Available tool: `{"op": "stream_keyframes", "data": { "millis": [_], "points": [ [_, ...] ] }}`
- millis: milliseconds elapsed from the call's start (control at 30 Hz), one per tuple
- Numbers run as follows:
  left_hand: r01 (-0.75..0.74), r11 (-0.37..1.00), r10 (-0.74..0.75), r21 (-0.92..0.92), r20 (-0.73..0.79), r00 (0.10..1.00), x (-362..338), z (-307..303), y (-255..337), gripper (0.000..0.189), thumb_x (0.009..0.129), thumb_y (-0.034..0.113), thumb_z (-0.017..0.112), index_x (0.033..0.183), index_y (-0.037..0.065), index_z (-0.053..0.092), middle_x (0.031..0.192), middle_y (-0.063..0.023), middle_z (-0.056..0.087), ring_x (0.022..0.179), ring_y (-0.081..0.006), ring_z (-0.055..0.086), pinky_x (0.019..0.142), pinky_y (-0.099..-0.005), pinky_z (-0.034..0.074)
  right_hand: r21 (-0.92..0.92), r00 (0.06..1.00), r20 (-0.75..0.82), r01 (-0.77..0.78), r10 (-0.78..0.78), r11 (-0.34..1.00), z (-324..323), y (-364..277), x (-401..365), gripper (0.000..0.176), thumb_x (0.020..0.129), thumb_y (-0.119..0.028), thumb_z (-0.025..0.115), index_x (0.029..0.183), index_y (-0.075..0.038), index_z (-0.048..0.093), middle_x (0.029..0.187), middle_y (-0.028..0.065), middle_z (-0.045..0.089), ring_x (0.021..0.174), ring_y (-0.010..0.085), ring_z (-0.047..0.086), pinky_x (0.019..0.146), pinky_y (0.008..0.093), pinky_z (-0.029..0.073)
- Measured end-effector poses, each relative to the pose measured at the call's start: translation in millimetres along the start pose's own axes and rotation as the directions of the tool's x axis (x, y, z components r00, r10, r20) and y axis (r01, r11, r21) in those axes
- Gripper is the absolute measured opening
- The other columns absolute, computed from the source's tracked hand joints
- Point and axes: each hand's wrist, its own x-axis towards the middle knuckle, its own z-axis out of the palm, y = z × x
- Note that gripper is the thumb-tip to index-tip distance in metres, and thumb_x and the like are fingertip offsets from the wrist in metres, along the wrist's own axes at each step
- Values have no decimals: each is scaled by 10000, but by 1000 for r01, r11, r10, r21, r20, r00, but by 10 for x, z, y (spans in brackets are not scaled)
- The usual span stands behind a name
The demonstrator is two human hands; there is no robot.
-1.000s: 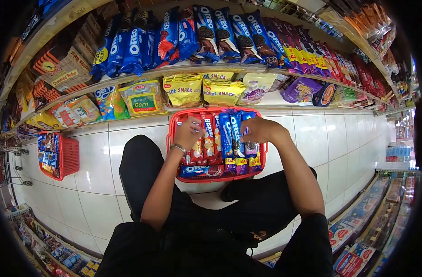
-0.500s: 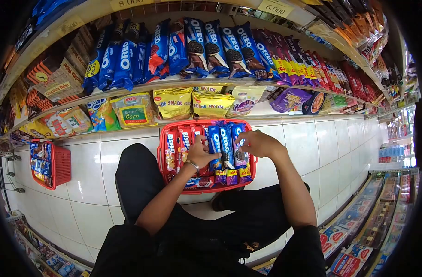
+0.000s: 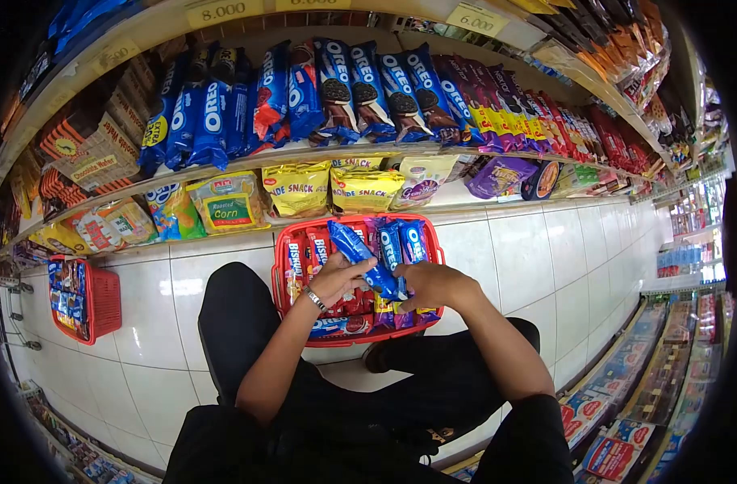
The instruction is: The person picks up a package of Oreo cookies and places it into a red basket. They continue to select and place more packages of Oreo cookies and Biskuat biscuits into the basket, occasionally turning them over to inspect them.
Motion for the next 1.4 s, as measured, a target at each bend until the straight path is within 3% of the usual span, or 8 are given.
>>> {"op": "stream_keyframes", "data": {
  "millis": [233,367,633,767,1000,1233,1300,1400],
  "points": [
    [42,998,-46,-37,-119,992,48,24,-46,260,908,232,675,1075,53,587,1004,-62,642,919,-169,650,769,-360,557,-46,998,-34,-48,47,998,116,-72,11,477,831,-405,683,1088,-6,629,961,206,677,933,373,653,826,446,508],
    [-19,988,-7,-153,-168,986,53,53,-74,320,929,293,641,1137,79,526,1068,-104,638,1013,-240,641,859,-404,532,-73,998,-49,-51,47,996,198,-83,34,503,828,-451,676,1056,-5,631,960,209,673,936,386,645,825,466,499],
    [-21,972,0,-233,-90,996,89,-20,-72,379,954,398,564,1174,94,515,1142,-141,629,1094,-297,616,945,-457,510,-48,996,-21,-84,83,995,176,-208,-52,490,844,-406,675,1080,18,613,941,232,679,927,399,658,828,475,513],
    [-28,924,46,-381,40,998,78,-8,-105,437,969,441,507,1213,78,505,1263,-153,565,1228,-309,518,1050,-484,416,-34,997,-69,-50,47,998,227,-178,-45,505,853,-430,657,1077,21,610,939,236,676,924,389,661,820,476,515],
    [-104,873,157,-476,72,985,10,145,-15,391,980,387,513,1209,72,545,1257,-103,581,1285,-298,463,1087,-451,360,36,957,-282,-59,67,998,378,-232,75,555,857,-446,640,1142,26,574,977,235,667,956,387,649,851,485,497],
    [-268,837,268,-477,-69,961,-11,-51,133,318,983,330,525,1170,76,561,1211,-106,603,1272,-275,481,1076,-472,381,58,932,-345,-98,112,993,387,-239,19,638,705,-385,788,1123,33,546,980,232,663,939,380,649,815,454,516],
    [-246,827,249,-505,-62,966,-62,-27,187,304,971,332,545,1153,89,569,1176,-89,616,1159,-258,554,1009,-478,440,59,939,-334,-63,79,996,390,-249,54,641,697,-392,791,1112,34,555,937,231,667,924,379,650,812,454,516],
    [-161,792,172,-589,-39,984,-22,-96,89,274,950,279,576,1116,61,572,1078,-102,640,995,-212,619,886,-355,512,98,928,-372,56,-15,994,277,-392,-25,595,682,-461,797,1048,-21,635,949,212,674,904,364,654,801,446,498]
  ]
}}
